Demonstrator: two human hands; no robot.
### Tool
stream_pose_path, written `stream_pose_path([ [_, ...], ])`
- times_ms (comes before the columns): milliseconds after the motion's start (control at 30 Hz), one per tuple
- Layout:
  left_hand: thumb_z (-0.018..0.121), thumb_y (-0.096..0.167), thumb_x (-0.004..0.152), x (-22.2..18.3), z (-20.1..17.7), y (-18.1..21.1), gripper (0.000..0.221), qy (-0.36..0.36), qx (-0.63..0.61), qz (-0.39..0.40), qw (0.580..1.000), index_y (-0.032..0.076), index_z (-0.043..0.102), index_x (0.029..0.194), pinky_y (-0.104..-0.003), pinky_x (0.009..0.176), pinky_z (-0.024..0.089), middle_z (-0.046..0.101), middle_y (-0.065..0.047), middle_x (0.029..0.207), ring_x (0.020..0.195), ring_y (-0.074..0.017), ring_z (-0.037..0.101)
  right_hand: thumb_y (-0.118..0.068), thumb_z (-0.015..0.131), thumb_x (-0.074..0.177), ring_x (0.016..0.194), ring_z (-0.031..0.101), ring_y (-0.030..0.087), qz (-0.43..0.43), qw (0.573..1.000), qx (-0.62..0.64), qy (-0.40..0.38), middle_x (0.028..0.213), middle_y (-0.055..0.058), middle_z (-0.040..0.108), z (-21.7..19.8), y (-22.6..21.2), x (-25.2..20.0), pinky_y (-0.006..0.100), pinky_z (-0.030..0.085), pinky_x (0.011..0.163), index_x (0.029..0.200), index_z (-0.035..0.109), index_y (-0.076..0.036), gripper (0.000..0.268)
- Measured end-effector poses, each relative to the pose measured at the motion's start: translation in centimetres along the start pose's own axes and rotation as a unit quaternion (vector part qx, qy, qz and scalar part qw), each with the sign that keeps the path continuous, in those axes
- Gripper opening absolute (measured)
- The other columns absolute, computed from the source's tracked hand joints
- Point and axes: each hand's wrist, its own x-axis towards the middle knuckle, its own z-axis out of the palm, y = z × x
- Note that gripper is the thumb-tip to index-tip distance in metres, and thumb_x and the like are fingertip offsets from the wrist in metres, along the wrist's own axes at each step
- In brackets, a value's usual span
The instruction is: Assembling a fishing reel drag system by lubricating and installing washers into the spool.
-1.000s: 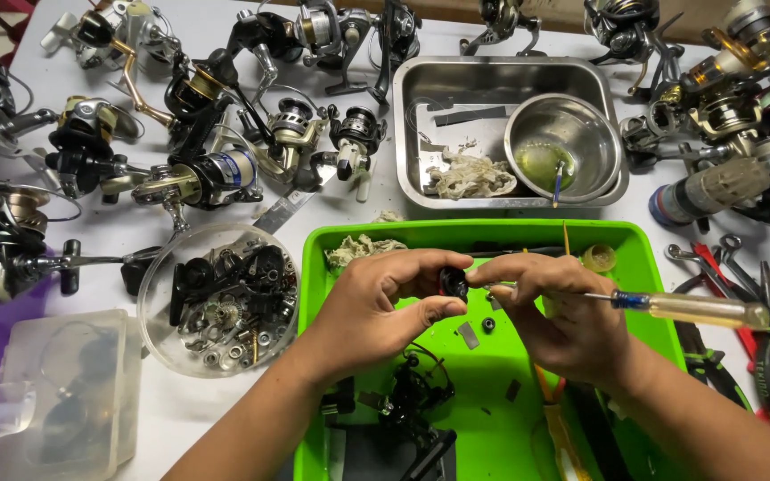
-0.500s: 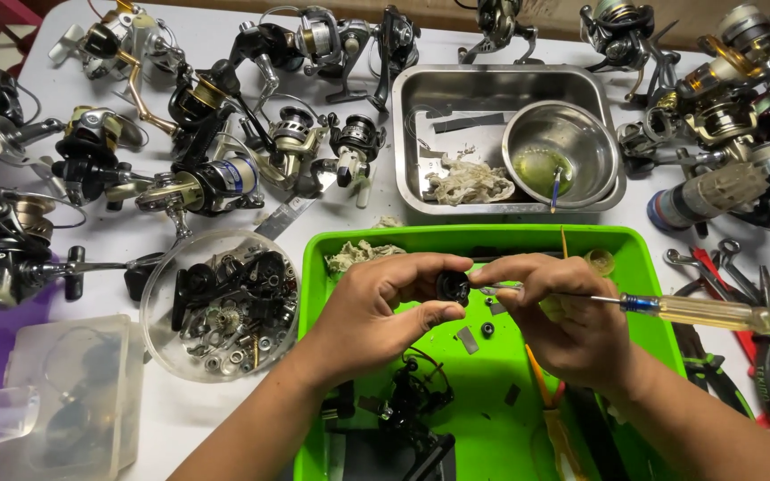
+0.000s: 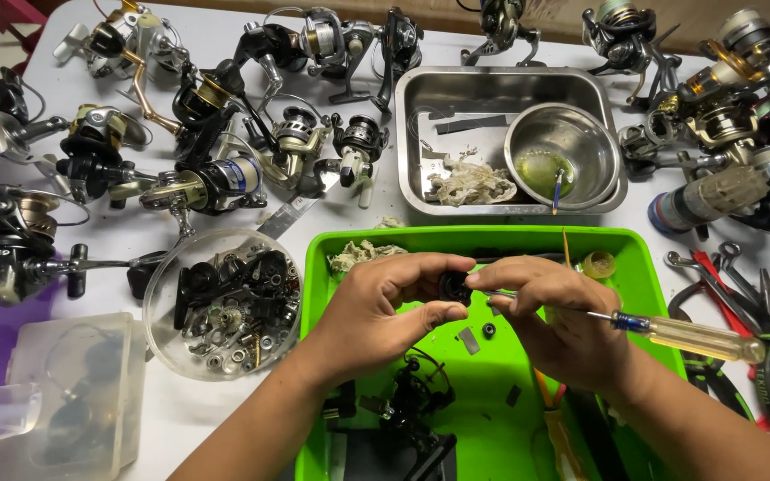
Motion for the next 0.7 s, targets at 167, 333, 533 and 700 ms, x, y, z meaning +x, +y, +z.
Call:
stream_pose_path([
  [167, 0.08, 0.021, 0.088, 0.0, 0.0, -0.1, 0.037, 0.0, -0.005, -0.002, 1.0, 0.009, 0.072, 0.122, -0.021, 0.074, 0.054, 0.078, -0.003, 0.112, 0.084, -0.0067, 0.067, 0.006, 0.059, 0.095, 0.1, 0.079, 0.032, -0.003, 1.0, -0.003, -0.001, 0.106, 0.02, 0.073, 0.0, 0.0, 0.0, 0.044, 0.066, 0.093, 0.095, 0.049, -0.007, 0.016],
  [333, 0.079, 0.02, 0.088, 0.0, 0.0, 0.1, 0.037, 0.003, -0.008, -0.01, 1.0, 0.009, 0.072, 0.122, -0.02, 0.073, 0.054, 0.078, -0.003, 0.113, 0.083, -0.0063, 0.067, 0.004, 0.059, 0.095, 0.1, 0.079, 0.033, -0.005, 0.999, -0.034, -0.003, 0.106, 0.02, 0.074, 0.0, 0.0, 0.2, 0.042, 0.066, 0.091, 0.091, 0.049, -0.006, 0.015],
  [533, 0.078, 0.015, 0.088, 0.1, 0.1, 0.2, 0.039, -0.002, -0.071, -0.03, 0.997, 0.004, 0.069, 0.125, -0.02, 0.083, 0.061, 0.077, -0.009, 0.116, 0.094, -0.0096, 0.072, 0.003, 0.059, 0.097, 0.102, 0.079, 0.032, -0.011, 0.999, -0.036, -0.003, 0.108, 0.02, 0.074, 0.0, 0.2, -0.2, 0.042, 0.066, 0.092, 0.098, 0.048, -0.006, 0.015],
  [700, 0.078, 0.015, 0.087, 0.3, 0.0, 0.3, 0.042, 0.003, -0.078, -0.05, 0.996, 0.004, 0.069, 0.126, -0.021, 0.09, 0.061, 0.077, -0.008, 0.118, 0.099, -0.0093, 0.072, 0.011, 0.055, 0.097, 0.107, 0.076, 0.037, 0.081, 0.987, 0.106, 0.094, 0.108, 0.028, 0.069, -0.3, 0.5, -1.1, 0.041, 0.065, 0.096, 0.105, 0.043, -0.008, 0.024],
])
